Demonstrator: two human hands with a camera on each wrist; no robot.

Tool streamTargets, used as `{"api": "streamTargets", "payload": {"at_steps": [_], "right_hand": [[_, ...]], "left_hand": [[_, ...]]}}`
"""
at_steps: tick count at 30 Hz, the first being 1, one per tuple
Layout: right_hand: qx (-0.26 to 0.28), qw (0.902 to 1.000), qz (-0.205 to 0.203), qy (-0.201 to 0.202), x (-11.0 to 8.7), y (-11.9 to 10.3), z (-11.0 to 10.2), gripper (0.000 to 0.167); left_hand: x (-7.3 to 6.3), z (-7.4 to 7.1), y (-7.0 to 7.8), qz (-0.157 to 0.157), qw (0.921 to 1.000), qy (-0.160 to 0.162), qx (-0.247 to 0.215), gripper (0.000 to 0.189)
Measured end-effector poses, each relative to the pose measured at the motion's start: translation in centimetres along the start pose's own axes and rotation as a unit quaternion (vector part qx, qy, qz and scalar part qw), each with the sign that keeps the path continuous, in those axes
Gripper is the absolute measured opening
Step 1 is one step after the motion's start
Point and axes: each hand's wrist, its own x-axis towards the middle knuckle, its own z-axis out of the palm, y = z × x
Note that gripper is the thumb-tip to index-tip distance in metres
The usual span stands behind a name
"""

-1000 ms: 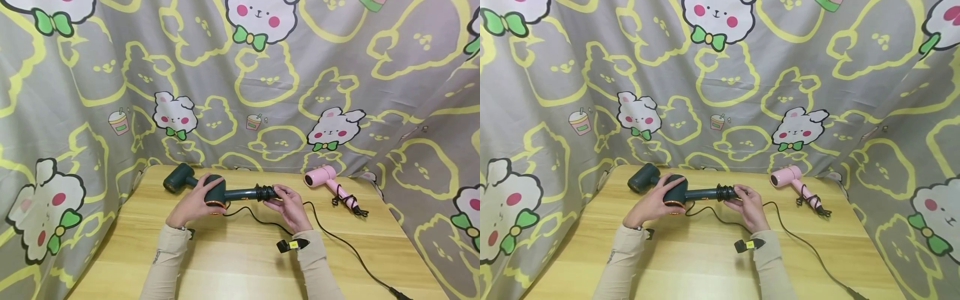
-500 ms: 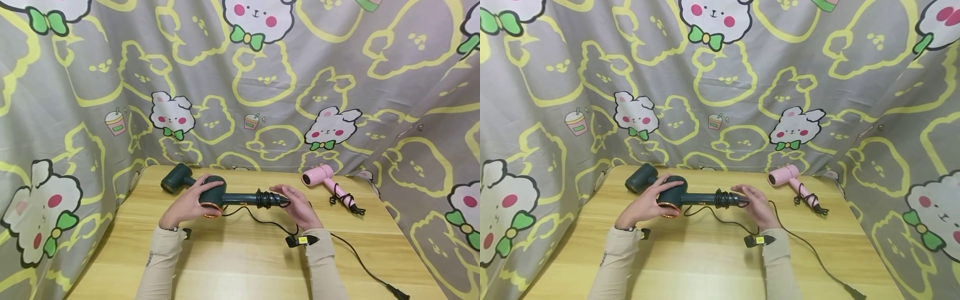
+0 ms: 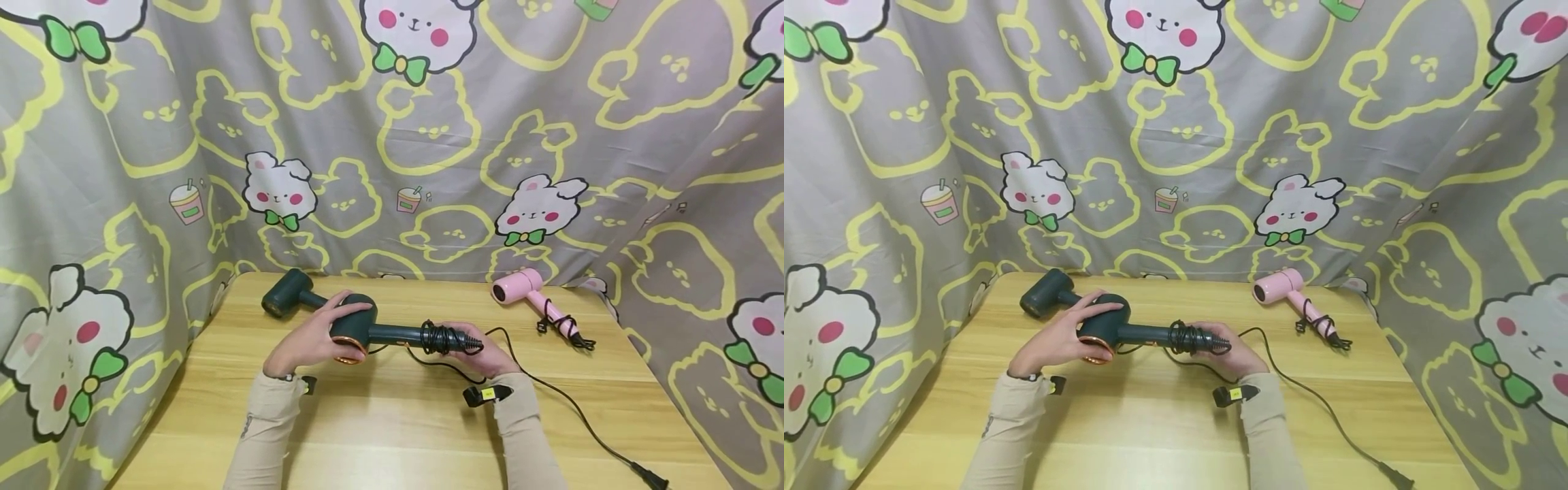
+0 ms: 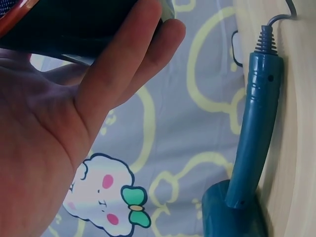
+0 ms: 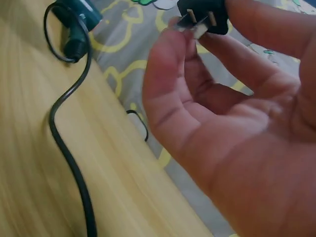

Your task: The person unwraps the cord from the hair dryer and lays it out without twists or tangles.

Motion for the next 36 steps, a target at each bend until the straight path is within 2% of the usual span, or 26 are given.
{"api": "streamTargets", "payload": {"at_steps": [2,4,7,9,12,16,22,26,29,36], "right_hand": [[-0.038,0.9981,0.030,0.038,-0.2,-0.3,-0.1,0.032],[-0.051,0.9924,0.071,0.086,-0.4,-0.7,-0.3,0.030],[-0.116,0.9721,0.128,0.159,-0.6,-1.2,-0.4,0.041],[-0.151,0.9602,0.147,0.184,-0.8,-1.5,-0.5,0.047],[-0.185,0.9477,0.153,0.211,-0.7,-2.2,-0.3,0.042],[-0.190,0.9397,0.135,0.250,-0.5,-3.3,0.3,0.034],[-0.203,0.9258,0.105,0.301,-0.2,-5.0,1.7,0.032],[-0.209,0.9252,0.097,0.302,-0.2,-6.0,2.5,0.032],[-0.213,0.9298,0.100,0.283,-0.3,-6.6,3.2,0.031],[-0.240,0.9402,0.141,0.197,-0.3,-7.0,4.2,0.031]], "left_hand": [[0.0,0.1,0.0,-0.002,1.0000,-0.003,-0.003,0.085],[0.1,0.2,0.1,-0.004,1.0000,-0.005,-0.004,0.085],[0.2,0.4,0.1,-0.011,0.9999,-0.012,-0.004,0.085],[0.3,0.5,0.0,-0.016,0.9997,-0.018,-0.004,0.085],[0.3,0.7,-0.1,-0.024,0.9994,-0.026,-0.003,0.086],[0.3,0.8,-0.2,-0.031,0.9990,-0.031,-0.002,0.087],[0.3,0.7,-0.8,-0.033,0.9989,-0.033,-0.007,0.085],[0.2,0.3,-1.4,-0.035,0.9990,-0.026,-0.013,0.083],[0.0,-0.1,-1.8,-0.038,0.9990,-0.016,-0.015,0.083],[-0.7,-1.2,-2.6,-0.041,0.9990,0.013,-0.016,0.082]]}}
